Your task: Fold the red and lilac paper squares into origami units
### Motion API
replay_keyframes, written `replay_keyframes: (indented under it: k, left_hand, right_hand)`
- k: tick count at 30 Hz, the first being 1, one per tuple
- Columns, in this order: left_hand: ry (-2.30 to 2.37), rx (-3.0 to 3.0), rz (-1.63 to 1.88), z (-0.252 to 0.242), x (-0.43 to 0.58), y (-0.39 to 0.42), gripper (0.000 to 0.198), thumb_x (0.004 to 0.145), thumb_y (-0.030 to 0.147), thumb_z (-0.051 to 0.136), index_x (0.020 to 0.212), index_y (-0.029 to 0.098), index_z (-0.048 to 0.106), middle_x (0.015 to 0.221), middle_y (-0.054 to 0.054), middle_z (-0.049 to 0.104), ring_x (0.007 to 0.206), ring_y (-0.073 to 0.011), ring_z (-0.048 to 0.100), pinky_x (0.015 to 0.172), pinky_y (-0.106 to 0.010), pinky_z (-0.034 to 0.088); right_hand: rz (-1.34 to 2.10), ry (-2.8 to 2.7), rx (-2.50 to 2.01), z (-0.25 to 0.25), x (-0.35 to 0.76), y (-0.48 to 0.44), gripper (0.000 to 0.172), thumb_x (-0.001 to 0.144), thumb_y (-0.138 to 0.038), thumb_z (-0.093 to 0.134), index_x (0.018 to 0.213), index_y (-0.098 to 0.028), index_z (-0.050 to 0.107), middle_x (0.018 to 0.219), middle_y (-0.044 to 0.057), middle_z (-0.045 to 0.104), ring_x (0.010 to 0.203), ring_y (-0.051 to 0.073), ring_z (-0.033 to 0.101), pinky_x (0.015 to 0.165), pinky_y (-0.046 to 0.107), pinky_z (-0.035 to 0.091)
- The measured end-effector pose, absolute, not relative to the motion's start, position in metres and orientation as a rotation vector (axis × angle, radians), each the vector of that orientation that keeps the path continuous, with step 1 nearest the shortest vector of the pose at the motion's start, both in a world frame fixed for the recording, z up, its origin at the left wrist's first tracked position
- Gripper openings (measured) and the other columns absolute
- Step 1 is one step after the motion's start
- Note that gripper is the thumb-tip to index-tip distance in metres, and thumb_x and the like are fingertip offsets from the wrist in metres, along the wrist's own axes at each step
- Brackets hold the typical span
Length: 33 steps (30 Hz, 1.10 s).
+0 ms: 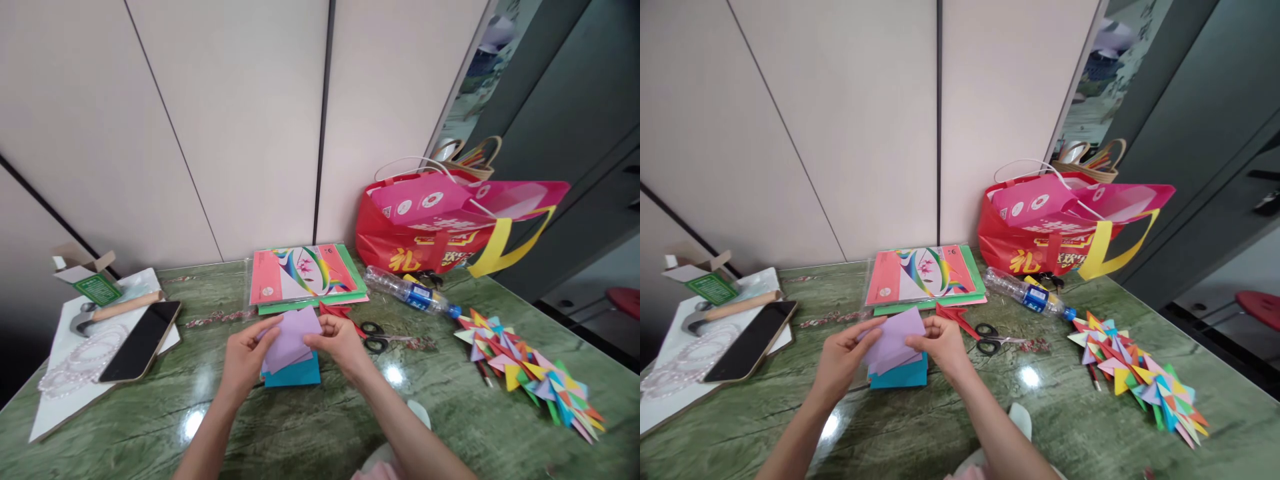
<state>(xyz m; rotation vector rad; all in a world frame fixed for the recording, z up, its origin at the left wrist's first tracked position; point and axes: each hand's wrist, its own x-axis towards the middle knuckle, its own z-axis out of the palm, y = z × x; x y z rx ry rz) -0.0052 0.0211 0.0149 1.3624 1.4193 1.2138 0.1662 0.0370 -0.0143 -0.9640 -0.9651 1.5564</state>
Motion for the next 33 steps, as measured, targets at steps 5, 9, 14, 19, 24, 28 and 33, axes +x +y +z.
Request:
replay_keyframes:
  k: [5, 9, 14, 19, 24, 28, 33]
  left_hand:
    - [1.422, 1.374, 1.214, 0.012, -0.006, 0.021, 0.029, 0.066, 0.033, 0.064, 0.089, 0.017, 0.072, 0.081, -0.004, 0.072, 0.056, -0.0138, 0.058, 0.046, -0.019, 0.043]
    - [1.401, 1.357, 1.234, 0.009, -0.008, 0.023, 0.029, 0.066, 0.032, 0.064, 0.09, 0.018, 0.071, 0.085, -0.004, 0.072, 0.061, -0.0151, 0.06, 0.05, -0.019, 0.045]
    - [1.413, 1.306, 1.254, 0.007, -0.011, 0.027, 0.029, 0.065, 0.032, 0.066, 0.089, 0.016, 0.071, 0.083, -0.005, 0.072, 0.058, -0.0139, 0.059, 0.049, -0.019, 0.045]
    - [1.421, 1.293, 1.243, 0.007, -0.012, 0.028, 0.031, 0.065, 0.033, 0.065, 0.09, 0.016, 0.071, 0.084, -0.006, 0.072, 0.058, -0.0148, 0.06, 0.048, -0.02, 0.045]
    - [1.445, 1.394, 1.165, 0.012, -0.011, 0.027, 0.028, 0.064, 0.034, 0.064, 0.085, 0.018, 0.073, 0.082, -0.005, 0.072, 0.062, -0.0179, 0.062, 0.048, -0.021, 0.046]
    - [1.442, 1.5, 1.074, 0.014, -0.007, 0.025, 0.025, 0.064, 0.034, 0.064, 0.082, 0.019, 0.073, 0.079, -0.004, 0.073, 0.059, -0.0174, 0.06, 0.047, -0.021, 0.044]
    - [1.316, 1.385, 1.08, 0.014, -0.001, 0.022, 0.046, 0.066, 0.033, 0.064, 0.108, 0.016, 0.062, 0.082, -0.006, 0.072, 0.06, -0.0164, 0.061, 0.051, -0.023, 0.047]
  right_hand:
    - [1.538, -0.974, -0.968, -0.014, 0.168, 0.037, 0.027, 0.044, -0.025, 0.081, 0.059, -0.013, 0.062, 0.052, -0.001, 0.065, 0.044, 0.009, 0.055, 0.046, 0.02, 0.044]
    - [1.594, -0.941, -0.974, -0.015, 0.17, 0.038, 0.028, 0.048, -0.029, 0.079, 0.066, -0.012, 0.066, 0.058, 0.003, 0.067, 0.049, 0.011, 0.06, 0.051, 0.022, 0.047]
    - [1.629, -0.884, -0.956, -0.016, 0.169, 0.038, 0.033, 0.051, -0.035, 0.077, 0.071, -0.01, 0.066, 0.059, 0.005, 0.067, 0.056, 0.016, 0.064, 0.056, 0.026, 0.05]
    - [1.605, -0.926, -0.942, -0.016, 0.169, 0.039, 0.041, 0.057, -0.036, 0.074, 0.087, -0.011, 0.062, 0.059, 0.003, 0.066, 0.058, 0.017, 0.065, 0.059, 0.029, 0.051]
    - [1.64, -1.064, -0.904, -0.015, 0.168, 0.037, 0.066, 0.052, -0.023, 0.077, 0.11, -0.018, 0.046, 0.067, -0.002, 0.066, 0.061, 0.016, 0.064, 0.06, 0.028, 0.051]
    - [1.693, -1.122, -0.932, -0.015, 0.166, 0.033, 0.076, 0.047, -0.015, 0.077, 0.113, -0.019, 0.04, 0.072, -0.002, 0.064, 0.059, 0.016, 0.063, 0.056, 0.028, 0.051]
    - [1.654, -1.144, -0.996, -0.012, 0.165, 0.031, 0.069, 0.049, -0.015, 0.074, 0.11, -0.018, 0.042, 0.077, -0.001, 0.06, 0.053, 0.015, 0.06, 0.052, 0.03, 0.052]
